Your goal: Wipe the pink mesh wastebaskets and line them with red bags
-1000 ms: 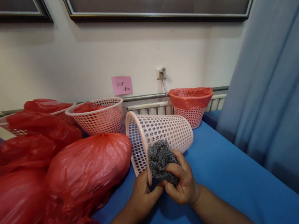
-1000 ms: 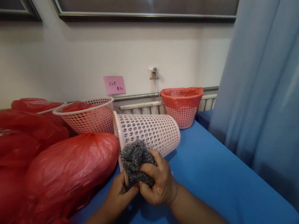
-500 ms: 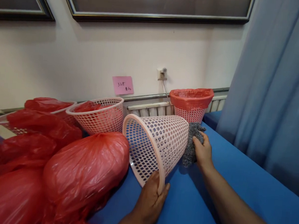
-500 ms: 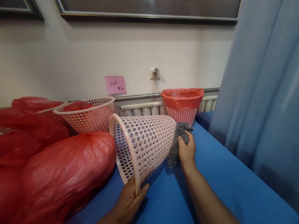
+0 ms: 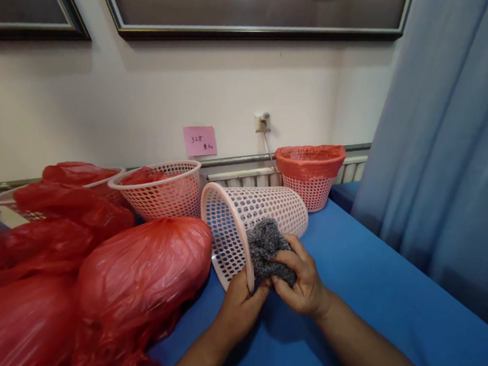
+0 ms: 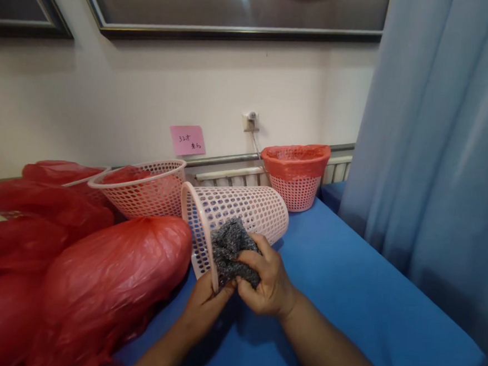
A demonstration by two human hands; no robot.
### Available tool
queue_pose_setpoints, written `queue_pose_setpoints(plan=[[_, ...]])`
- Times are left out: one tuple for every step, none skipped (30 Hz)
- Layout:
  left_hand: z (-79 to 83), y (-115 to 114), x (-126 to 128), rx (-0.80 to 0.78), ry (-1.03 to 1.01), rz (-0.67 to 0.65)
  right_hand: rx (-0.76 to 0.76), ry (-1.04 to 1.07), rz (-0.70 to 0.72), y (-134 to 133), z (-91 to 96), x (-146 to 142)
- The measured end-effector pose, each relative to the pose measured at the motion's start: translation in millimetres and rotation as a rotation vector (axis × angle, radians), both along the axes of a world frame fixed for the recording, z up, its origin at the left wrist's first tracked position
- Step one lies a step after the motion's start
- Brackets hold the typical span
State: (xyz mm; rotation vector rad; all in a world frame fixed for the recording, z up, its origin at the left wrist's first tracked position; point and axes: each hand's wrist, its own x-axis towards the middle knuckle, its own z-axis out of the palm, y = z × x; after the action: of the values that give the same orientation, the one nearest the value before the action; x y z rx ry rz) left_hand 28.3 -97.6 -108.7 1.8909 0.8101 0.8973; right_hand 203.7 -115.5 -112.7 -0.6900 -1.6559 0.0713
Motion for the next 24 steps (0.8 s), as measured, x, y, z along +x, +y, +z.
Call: queue_pose_setpoints(plan=[[3.9,0.1,1.4,-0.008,-0.01,-0.007,-0.014,0.014,-0.041,5.0,-3.5,2.6],[5.8,-0.2,2.0,-0.015,-0.013,-0.009,-0.04,0.053,-0.117,11.5,-7.8,7.1],[5.6,-1.0,1.9,-0.02,-0.007,-0.009,-0.079,0.116,-0.219,19.6,-12.9,14.2],[3.5,-2.3,1.2,-0.02,0.007,-0.008,-0.131,0.203,-0.335,29.1,-18.6,23.6],[-0.2,-4.0,-0.1,-0.017,0.024,-0.01,-0.195,0.31,-0.448,39.5,-24.5,35.0],[-4.9,-6.0,-1.6,-0.011,0.042,-0.015,-0.268,0.426,-0.542,49.7,-30.2,47.2],[-10.3,-8.0,-3.0,-0.003,0.063,-0.024,-0.345,0.537,-0.605,58.9,-35.3,59.0],[-16.0,-9.7,-4.3,0.01,0.087,-0.033,-0.411,0.628,-0.64,65.9,-39.0,68.8],[-21.5,-11.0,-5.1,0.029,0.113,-0.036,-0.457,0.686,-0.654,69.9,-40.9,75.4],[-26.6,-11.6,-5.4,0.052,0.141,-0.032,-0.473,0.705,-0.656,70.3,-40.6,77.8],[-30.9,-11.7,-5.3,0.079,0.17,-0.023,-0.454,0.68,-0.648,66.8,-38.0,75.7],[-34.2,-11.2,-4.7,0.11,0.199,-0.014,-0.405,0.613,-0.626,59.6,-33.4,69.3],[-36.2,-10.3,-3.9,0.145,0.221,-0.008,-0.332,0.523,-0.585,49.3,-27.3,59.5],[-37.0,-9.1,-2.8,0.18,0.233,-0.008,-0.253,0.419,-0.525,37.0,-20.2,47.7],[-36.7,-8.0,-1.8,0.212,0.233,-0.024,-0.179,0.315,-0.432,23.7,-12.9,35.2],[-35.4,-7.0,-0.8,0.236,0.224,-0.054,-0.108,0.238,-0.345,10.9,-6.0,23.5],[-33.5,-6.4,0.1,0.251,0.206,-0.091,-0.074,0.174,-0.262,-0.4,0.0,13.6],[-31.1,-6.2,0.8,0.256,0.185,-0.126,-0.045,0.136,-0.193,-9.2,4.7,6.2],[-28.5,-6.3,1.4,0.249,0.167,-0.153,-0.029,0.118,-0.142,-15.2,8.0,1.5],[-25.8,-6.6,1.9,0.226,0.15,-0.162,-0.022,0.115,-0.108,-18.5,10.2,-0.9],[-22.8,-7.0,2.4,0.188,0.129,-0.146,-0.018,0.12,-0.086,-19.7,11.4,-1.7],[-19.4,-7.3,2.9,0.141,0.103,-0.113,-0.017,0.12,-0.069,-19.4,11.9,-1.7],[-15.6,-7.3,3.7,0.089,0.072,-0.077,-0.017,0.113,-0.049,-18.5,12.0,-1.7],[-11.2,-6.9,4.6,0.039,0.038,-0.052,-0.021,0.1,-0.027,-17.6,12.0,-2.0]])
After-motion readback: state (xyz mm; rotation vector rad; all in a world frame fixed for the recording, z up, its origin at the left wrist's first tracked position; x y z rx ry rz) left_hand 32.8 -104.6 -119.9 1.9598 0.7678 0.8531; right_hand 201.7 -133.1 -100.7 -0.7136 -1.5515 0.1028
